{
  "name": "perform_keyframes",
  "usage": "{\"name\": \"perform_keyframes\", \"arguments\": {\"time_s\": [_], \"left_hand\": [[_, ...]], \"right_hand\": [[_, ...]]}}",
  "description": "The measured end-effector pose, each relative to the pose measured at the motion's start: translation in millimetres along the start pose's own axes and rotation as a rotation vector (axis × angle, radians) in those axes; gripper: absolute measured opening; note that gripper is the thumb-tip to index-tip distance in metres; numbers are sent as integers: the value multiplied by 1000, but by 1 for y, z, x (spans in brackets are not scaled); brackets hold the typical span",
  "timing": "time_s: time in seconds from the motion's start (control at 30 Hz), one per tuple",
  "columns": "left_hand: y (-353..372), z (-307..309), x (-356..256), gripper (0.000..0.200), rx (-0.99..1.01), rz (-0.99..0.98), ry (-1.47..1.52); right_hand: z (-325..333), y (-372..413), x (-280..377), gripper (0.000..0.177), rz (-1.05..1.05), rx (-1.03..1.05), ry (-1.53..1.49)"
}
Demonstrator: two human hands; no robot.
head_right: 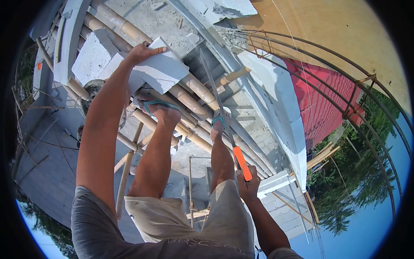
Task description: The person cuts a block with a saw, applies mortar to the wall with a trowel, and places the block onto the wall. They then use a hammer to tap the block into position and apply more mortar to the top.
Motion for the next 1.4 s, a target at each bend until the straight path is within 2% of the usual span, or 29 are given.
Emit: {"name": "perform_keyframes", "arguments": {"time_s": [0.07,0.1,0.17,0.2,0.23,0.3,0.37,0.43,0.5,0.57,0.7,0.83,0.93,1.03,1.1,1.13,1.23,1.27,1.3,1.37,1.4], "left_hand": [[17,15,-11,120,190,-73,86],[30,26,-21,116,262,-47,49],[61,33,-36,106,-3,-208,41],[83,36,-47,101,-31,-193,-33],[107,39,-58,96,-63,-177,-103],[151,27,-61,91,-272,-235,-64],[198,33,-71,88,-352,-193,32],[236,35,-77,86,-449,-125,123],[269,44,-86,85,-452,-43,179],[290,52,-95,85,-451,23,281],[305,56,-103,81,-374,-43,239],[334,68,-106,76,-273,-47,174],[340,71,-102,74,-246,-35,176],[334,66,-97,73,-208,-8,181],[320,55,-97,68,-196,-78,88],[311,55,-97,59,-139,-85,98],[294,53,-99,55,-70,-123,36],[289,43,-99,53,-166,-118,18],[288,42,-98,53,-166,-116,22],[285,47,-98,55,-313,-81,59],[283,50,-98,59,-277,-58,100]], "right_hand": [[4,-3,7,20,210,-29,-54],[4,-7,13,20,224,-11,-69],[5,-17,31,39,248,66,-180],[3,-29,39,46,370,43,-156],[7,-42,46,36,364,124,-181],[-5,-73,98,32,515,84,-146],[-18,-105,161,29,644,120,-5],[-46,-140,206,33,875,111,0],[-81,-171,247,40,1020,143,227],[-132,-200,278,45,1197,154,304],[-243,-238,321,45,1395,259,317],[-321,-242,327,45,1443,287,391],[-361,-243,311,47,1327,221,464],[-387,-239,298,47,1245,223,534],[-403,-240,300,47,1239,223,553],[-410,-243,301,46,1199,204,616],[-416,-243,300,44,1155,214,781],[-416,-246,304,44,1143,293,794],[-416,-254,300,45,1126,373,814],[-413,-259,293,49,1204,350,785],[-408,-260,295,48,1215,306,719]]}}
Point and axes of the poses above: each hand's wrist, its own y-axis away from the middle knuckle, its own z-axis out of the back of the hand, x = y × z, the point moved 3 cm from there along -y, towards the middle knuckle, and after that the axes turned 11 degrees about -x, right-handed, at the moved point
